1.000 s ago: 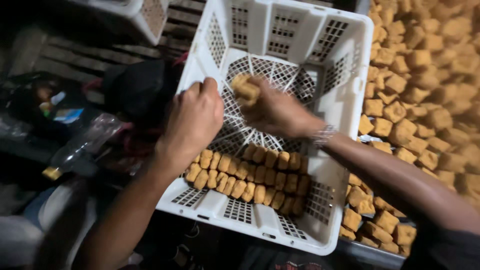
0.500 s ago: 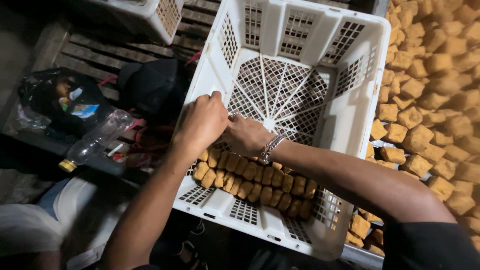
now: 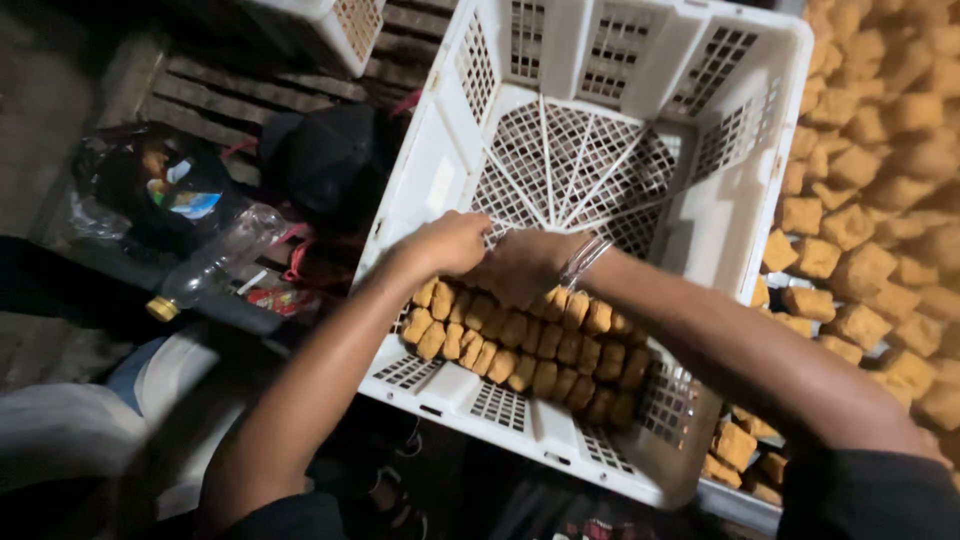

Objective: The person picks up brown cube-shaped food pieces from a metal slatted rack and places them one at a time into a white plastic basket, arranging them in neat rows. The basket gradually fills with orderly rows of the pieces as the person continues transferring them from the rack.

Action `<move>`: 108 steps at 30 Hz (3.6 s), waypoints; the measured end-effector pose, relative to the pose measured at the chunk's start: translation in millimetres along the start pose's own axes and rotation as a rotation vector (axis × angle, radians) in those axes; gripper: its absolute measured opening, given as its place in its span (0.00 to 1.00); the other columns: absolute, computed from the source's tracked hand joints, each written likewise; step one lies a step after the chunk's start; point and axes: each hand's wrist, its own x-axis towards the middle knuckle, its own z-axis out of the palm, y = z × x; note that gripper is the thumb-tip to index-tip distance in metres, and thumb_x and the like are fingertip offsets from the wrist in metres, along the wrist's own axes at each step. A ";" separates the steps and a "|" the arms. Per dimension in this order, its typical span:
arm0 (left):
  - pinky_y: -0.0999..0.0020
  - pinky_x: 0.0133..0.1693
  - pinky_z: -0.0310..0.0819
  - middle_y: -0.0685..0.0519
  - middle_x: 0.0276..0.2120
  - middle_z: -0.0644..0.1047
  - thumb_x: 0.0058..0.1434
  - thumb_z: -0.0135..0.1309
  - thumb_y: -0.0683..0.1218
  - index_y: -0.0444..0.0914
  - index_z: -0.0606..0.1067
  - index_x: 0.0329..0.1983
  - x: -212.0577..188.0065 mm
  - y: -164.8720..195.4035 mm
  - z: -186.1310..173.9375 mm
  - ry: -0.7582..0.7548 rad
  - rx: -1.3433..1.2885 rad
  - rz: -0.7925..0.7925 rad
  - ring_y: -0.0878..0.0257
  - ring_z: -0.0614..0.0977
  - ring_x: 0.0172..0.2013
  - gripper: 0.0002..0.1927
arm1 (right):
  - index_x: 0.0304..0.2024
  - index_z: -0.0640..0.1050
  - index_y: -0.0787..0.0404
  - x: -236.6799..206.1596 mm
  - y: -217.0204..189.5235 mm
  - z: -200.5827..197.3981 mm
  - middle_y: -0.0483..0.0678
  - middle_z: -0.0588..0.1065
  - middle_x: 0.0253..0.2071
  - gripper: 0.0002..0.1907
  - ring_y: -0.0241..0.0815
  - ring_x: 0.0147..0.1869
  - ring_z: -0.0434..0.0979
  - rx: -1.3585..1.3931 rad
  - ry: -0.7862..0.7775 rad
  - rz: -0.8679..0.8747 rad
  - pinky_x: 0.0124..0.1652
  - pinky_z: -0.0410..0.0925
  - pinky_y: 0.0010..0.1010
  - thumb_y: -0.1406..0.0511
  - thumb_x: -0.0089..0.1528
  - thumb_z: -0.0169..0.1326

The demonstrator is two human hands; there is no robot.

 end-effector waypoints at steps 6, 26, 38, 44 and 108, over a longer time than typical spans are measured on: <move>0.52 0.50 0.78 0.35 0.48 0.78 0.56 0.50 0.36 0.30 0.77 0.49 3.4 -15.8 9.8 -0.184 0.163 -0.006 0.41 0.81 0.51 0.17 | 0.66 0.69 0.51 -40.6 4.2 -54.2 0.53 0.81 0.47 0.26 0.41 0.44 0.77 0.091 0.138 0.155 0.48 0.74 0.36 0.57 0.66 0.51; 0.45 0.51 0.74 0.34 0.42 0.81 0.57 0.48 0.49 0.33 0.75 0.41 0.6 25.5 9.4 -0.229 0.363 0.295 0.37 0.80 0.49 0.16 | 0.60 0.75 0.69 -441.1 1.0 192.6 0.52 0.81 0.49 0.14 0.41 0.53 0.83 0.280 1.440 0.916 0.53 0.75 0.31 0.69 0.74 0.57; 0.46 0.55 0.76 0.36 0.45 0.83 0.68 0.35 0.62 0.44 0.73 0.55 26.7 -6.9 17.5 -0.421 0.464 -0.018 0.37 0.83 0.49 0.25 | 0.55 0.74 0.61 -392.4 -29.4 309.2 0.56 0.79 0.41 0.29 0.57 0.40 0.81 0.226 0.958 1.482 0.36 0.72 0.48 0.57 0.55 0.66; 0.51 0.57 0.77 0.40 0.48 0.84 0.66 0.38 0.66 0.44 0.70 0.63 26.7 10.1 9.5 -0.320 0.503 -0.002 0.42 0.84 0.53 0.31 | 0.58 0.69 0.61 -376.7 -21.8 292.2 0.56 0.77 0.44 0.24 0.56 0.44 0.82 0.061 1.534 1.247 0.43 0.74 0.43 0.64 0.62 0.61; 0.60 0.64 0.64 0.42 0.65 0.69 0.63 0.48 0.64 0.40 0.64 0.69 -9.7 20.6 -26.7 -0.204 0.143 0.288 0.48 0.71 0.65 0.37 | 0.70 0.56 0.52 -262.8 118.6 157.7 0.60 0.67 0.62 0.47 0.62 0.61 0.73 0.049 1.508 0.813 0.53 0.74 0.50 0.71 0.55 0.67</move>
